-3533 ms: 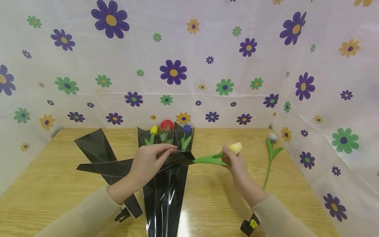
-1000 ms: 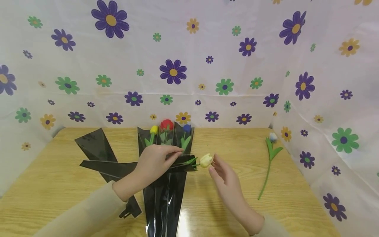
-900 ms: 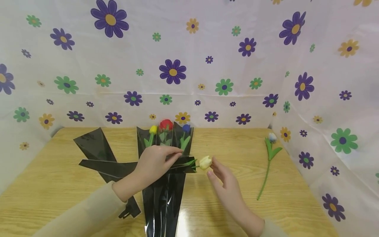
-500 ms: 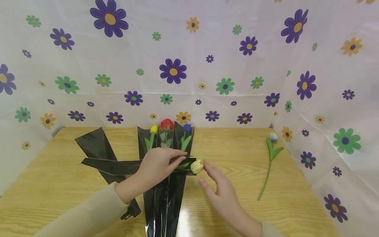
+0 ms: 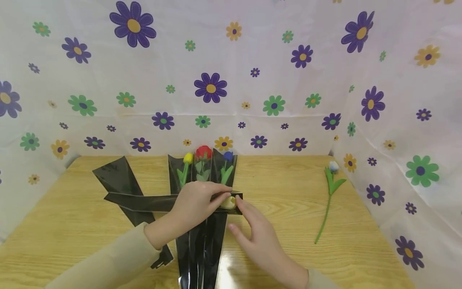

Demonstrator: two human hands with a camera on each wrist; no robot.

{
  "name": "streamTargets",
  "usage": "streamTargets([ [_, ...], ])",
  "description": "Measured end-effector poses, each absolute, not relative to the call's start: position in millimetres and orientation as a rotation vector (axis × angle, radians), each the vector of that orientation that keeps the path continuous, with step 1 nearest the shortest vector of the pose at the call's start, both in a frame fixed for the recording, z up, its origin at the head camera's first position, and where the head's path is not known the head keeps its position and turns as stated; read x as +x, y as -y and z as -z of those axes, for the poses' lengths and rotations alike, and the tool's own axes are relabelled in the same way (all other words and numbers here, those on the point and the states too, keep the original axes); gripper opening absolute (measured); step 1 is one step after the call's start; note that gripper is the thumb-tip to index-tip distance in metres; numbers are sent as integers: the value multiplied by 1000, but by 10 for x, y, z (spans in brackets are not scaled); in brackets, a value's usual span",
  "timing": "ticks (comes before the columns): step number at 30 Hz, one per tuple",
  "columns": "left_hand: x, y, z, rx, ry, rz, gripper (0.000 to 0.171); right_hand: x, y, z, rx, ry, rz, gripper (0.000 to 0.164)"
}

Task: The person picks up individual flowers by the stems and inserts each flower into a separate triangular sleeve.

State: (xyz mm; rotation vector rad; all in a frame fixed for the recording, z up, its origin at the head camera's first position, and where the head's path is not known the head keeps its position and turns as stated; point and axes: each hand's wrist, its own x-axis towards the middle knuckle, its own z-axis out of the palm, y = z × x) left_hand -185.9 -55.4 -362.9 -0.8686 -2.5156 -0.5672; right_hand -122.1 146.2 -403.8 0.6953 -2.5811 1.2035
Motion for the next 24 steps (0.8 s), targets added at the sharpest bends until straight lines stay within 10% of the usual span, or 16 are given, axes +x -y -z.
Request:
streamTargets([
  [16, -1931, 566, 3553, -797, 2538, 574, 14, -1307, -1374, 4061, 236, 2304, -1890, 52],
  [24, -1985, 495, 3466, -817, 2512, 599, 14, -1311, -1351, 4028, -149, 2020, -2641, 81],
])
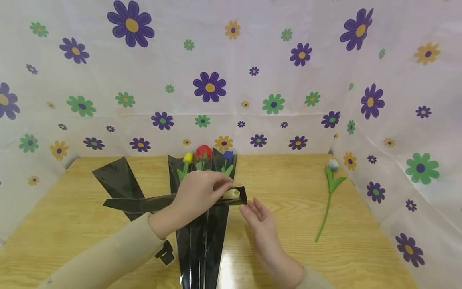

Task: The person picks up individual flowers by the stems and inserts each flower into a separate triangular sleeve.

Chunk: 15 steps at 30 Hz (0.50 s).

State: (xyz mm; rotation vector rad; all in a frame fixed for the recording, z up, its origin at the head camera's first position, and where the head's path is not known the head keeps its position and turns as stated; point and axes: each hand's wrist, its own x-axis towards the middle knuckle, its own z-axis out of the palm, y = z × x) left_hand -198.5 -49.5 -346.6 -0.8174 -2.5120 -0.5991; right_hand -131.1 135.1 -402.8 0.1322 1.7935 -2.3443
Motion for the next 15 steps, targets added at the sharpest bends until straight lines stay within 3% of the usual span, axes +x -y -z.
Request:
streamTargets([
  [5, -1992, 422, 3425, -845, 2508, 592, 17, -1345, -1214, 4109, 114, -1638, 2298, 78],
  [10, -1958, 347, 3428, -862, 2531, 595, 16, -1406, -1038, 4141, 92, -1511, 2320, 61],
  [15, -1899, 323, 3470, -911, 2590, 579, 17, -1434, -916, 4179, 230, -1415, 2458, 32],
])
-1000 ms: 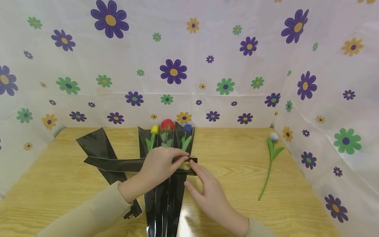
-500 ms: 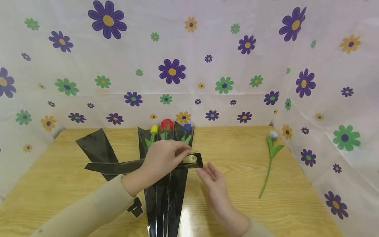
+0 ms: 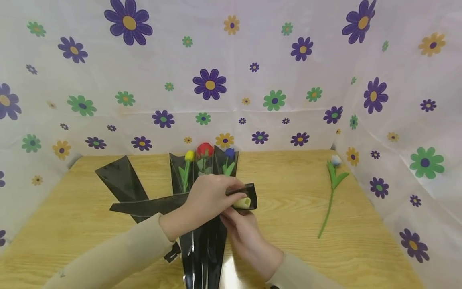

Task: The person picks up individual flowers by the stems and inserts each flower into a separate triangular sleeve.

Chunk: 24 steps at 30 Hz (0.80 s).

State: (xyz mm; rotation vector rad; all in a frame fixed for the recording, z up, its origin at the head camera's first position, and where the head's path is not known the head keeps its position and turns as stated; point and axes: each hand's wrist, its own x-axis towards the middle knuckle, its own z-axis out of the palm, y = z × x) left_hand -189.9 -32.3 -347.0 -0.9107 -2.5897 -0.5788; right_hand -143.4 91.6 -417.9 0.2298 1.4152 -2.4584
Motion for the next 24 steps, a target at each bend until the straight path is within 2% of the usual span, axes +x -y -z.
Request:
streamTargets([
  [2, -1882, 327, 3488, -930, 2606, 586, 24, -1432, -908, 4189, 289, -1407, 2495, 25],
  [5, -1875, 364, 3507, -937, 2615, 616, 37, -1430, -919, 4212, 324, -1408, 2513, 25],
  [8, -1910, 468, 3530, -920, 2595, 631, 49, -1425, -936, 4221, 373, -1412, 2504, 28],
  [12, -2013, 714, 3557, -871, 2656, 616, 60, -1434, -965, 4237, 382, -1461, 2463, 42],
  [15, -2120, 943, 3567, -838, 2783, 634, 66, -1440, -989, 4232, 408, -1495, 2444, 44],
  [20, -2277, 1336, 3606, -901, 2951, 639, 73, -1437, -1045, 4186, 466, -1418, 2490, 35],
  [24, -2342, 1591, 3646, -996, 3066, 662, 69, -1435, -1098, 4117, 475, -1326, 2539, 16],
])
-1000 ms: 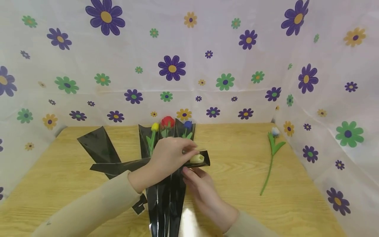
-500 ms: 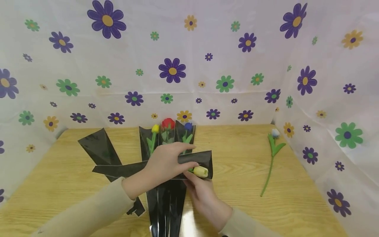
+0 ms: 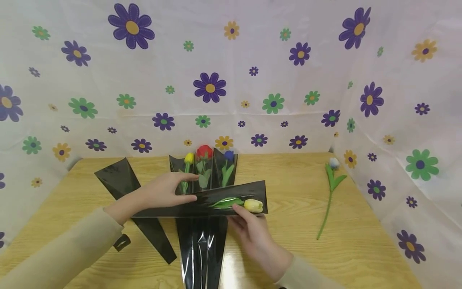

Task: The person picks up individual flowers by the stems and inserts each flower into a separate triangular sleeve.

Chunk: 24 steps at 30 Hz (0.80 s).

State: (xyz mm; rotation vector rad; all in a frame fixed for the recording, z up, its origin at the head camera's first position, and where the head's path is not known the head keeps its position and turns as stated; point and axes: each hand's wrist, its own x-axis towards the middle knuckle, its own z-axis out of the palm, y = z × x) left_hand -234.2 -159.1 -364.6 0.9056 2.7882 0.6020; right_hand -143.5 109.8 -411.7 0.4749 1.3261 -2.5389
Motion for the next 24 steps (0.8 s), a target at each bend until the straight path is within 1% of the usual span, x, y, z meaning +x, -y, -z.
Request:
streamTargets([
  [2, -2360, 1667, 3666, 919, -2713, -612, 63, -1434, -1148, 4082, 469, -1299, 2552, 12],
  [5, -2335, 1721, 3681, 938, -2632, -667, 52, -1439, -1232, 4039, 415, -1294, 2559, 16],
  [9, -2234, 1666, 3717, 928, -2502, -867, 27, -1451, -1328, 4009, 368, -1302, 2572, 16],
  [11, -2167, 1604, 3744, 892, -2420, -1003, 19, -1455, -1348, 4011, 371, -1323, 2568, 13],
  [16, -2016, 1383, 3801, 737, -2243, -1270, 13, -1444, -1329, 4069, 415, -1434, 2532, 7],
  [20, -1971, 1160, 3852, 680, -2317, -1310, 14, -1420, -1285, 4128, 391, -1522, 2448, 14],
  [24, -1972, 957, 3894, 643, -2422, -1318, 16, -1416, -1255, 4154, 373, -1583, 2356, 15],
])
